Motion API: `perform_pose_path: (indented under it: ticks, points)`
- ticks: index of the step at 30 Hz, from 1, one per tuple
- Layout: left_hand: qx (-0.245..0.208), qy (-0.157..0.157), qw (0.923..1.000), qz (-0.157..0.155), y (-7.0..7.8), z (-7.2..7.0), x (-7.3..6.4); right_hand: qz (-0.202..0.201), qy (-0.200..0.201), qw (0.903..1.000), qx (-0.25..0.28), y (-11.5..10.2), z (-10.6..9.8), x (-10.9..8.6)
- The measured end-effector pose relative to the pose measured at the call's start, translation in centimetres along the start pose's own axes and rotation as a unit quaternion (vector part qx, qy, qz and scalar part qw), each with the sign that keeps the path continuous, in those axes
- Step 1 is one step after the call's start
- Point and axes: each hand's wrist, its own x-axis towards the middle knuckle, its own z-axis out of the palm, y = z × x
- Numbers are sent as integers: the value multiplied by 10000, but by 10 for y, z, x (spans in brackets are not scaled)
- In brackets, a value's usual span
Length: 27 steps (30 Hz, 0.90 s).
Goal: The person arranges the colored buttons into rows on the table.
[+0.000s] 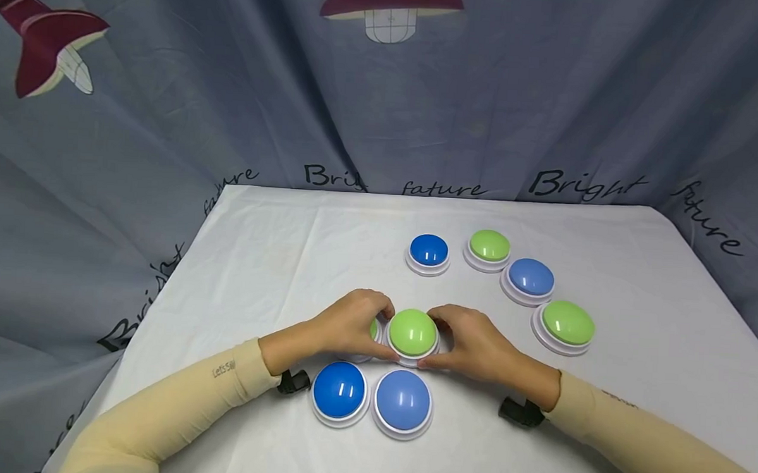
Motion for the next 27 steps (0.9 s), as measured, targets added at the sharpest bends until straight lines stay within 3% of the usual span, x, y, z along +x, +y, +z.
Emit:
perform_pose_path:
  ticks: [12,19,23,27]
  points:
    - [72,12,10000,3,-1,1,-9,-98,-117,9997,-212,-7,3,0]
    - [47,29,10000,-22,-2,1,-8,-75,-117,9996,-248,-6,3,1]
    - [121,-88,9999,-77,-2,0,-8,-28,-204,9992,-331,-5,5,0]
    - [135,-402,9990,-145,-1,-6,-8,-49,-416,9976,-558,-6,3,-1]
